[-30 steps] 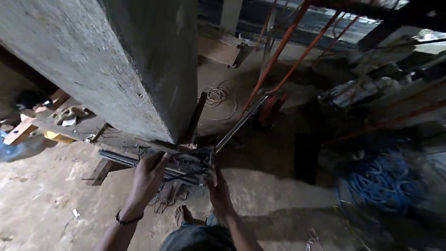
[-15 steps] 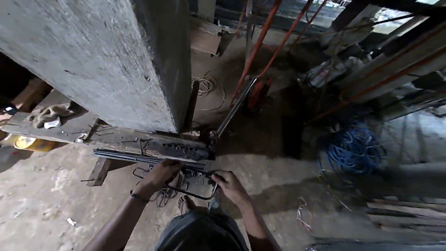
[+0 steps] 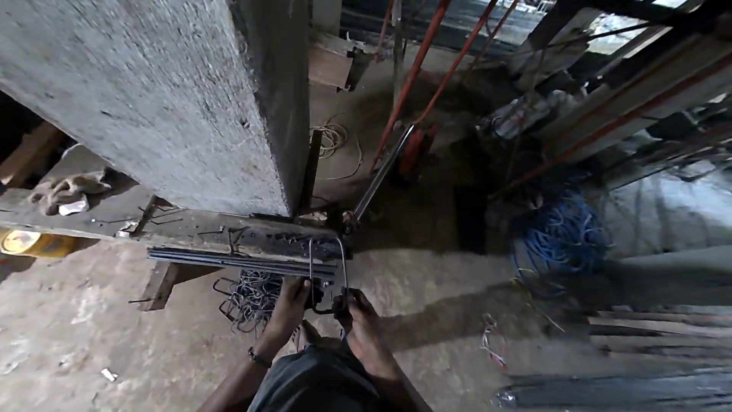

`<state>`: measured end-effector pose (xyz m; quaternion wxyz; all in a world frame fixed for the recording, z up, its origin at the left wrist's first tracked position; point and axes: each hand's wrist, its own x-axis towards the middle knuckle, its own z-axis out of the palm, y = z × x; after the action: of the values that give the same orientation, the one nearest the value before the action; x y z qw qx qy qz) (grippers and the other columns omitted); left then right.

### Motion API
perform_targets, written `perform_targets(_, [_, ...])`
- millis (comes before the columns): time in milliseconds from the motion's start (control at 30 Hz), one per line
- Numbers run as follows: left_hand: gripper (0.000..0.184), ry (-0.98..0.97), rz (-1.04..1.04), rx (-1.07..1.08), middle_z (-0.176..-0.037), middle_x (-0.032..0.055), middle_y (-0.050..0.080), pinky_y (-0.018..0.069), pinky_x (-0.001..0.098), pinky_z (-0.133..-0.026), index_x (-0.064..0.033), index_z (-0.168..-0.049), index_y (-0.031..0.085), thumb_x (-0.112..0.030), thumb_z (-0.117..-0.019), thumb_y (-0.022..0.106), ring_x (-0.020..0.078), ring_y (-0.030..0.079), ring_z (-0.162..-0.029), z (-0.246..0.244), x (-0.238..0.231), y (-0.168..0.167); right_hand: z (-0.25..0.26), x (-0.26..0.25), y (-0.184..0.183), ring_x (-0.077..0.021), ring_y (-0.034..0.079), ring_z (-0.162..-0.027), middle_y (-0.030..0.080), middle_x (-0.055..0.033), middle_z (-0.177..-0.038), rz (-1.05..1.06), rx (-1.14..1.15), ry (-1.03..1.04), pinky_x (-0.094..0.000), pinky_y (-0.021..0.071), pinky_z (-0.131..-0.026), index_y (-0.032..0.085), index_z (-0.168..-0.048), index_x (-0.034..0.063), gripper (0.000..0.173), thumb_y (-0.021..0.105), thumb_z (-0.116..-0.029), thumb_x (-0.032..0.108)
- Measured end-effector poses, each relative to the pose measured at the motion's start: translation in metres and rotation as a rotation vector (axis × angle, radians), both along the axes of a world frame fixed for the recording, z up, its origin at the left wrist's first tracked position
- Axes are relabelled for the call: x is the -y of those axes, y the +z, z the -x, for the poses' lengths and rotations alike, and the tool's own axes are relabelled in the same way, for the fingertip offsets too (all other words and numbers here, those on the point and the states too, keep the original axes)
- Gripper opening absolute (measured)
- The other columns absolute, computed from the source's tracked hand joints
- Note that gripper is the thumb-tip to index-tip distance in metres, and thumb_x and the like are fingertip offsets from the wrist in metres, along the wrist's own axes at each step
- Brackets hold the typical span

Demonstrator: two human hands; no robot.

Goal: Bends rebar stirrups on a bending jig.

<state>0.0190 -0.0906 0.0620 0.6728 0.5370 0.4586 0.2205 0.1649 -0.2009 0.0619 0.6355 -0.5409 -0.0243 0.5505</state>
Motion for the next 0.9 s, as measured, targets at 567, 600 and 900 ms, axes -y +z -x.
perform_targets(567, [0.039,-0.052,-0.212,-0.558,-0.082,0.0108,0.066,0.0535,0.0481,-0.075,-0.0044,-0.104,0.071,-0.035,-0.109,0.047,0.0238,0.065,-0.076,-0.029,-0.019,-0.042,-0.018,-0.019,-0.026,-0.0303,0.074,-0.089,0.071,-0.0226,-0.107,0.22,0.017,0.138,-0.0442,0.0642,-0.079,0.054,-0.129,-0.0052,0.024,0.048,-0.1087,0.007])
perform_targets(600, [0.039,-0.051,-0.203,-0.562,-0.083,0.011,0.066,0.0539,0.0478,-0.075,-0.0044,-0.105,0.071,-0.035,-0.1093,0.046,0.0235,0.065,-0.076,-0.029,-0.019,-0.045,-0.022,-0.019,-0.026,-0.0303,0.074,-0.09,0.071,-0.0223,-0.109,0.228,0.018,0.192,-0.0448,0.0639,-0.08,0.054,-0.13,-0.0046,0.025,0.048,-0.1087,0.008])
perform_targets(900, [0.037,-0.016,-0.146,-0.506,-0.079,0.005,0.065,0.0562,0.039,-0.069,-0.0044,-0.105,0.069,-0.033,-0.1088,0.046,0.0153,0.063,-0.067,-0.023,-0.016,-0.04,-0.179,-0.163,0.013,-0.0431,0.06,-0.129,0.046,-0.0261,-0.154,0.315,1.418,0.669,-0.0565,0.0519,-0.102,0.032,-0.159,0.0087,0.064,0.055,-0.1002,0.004])
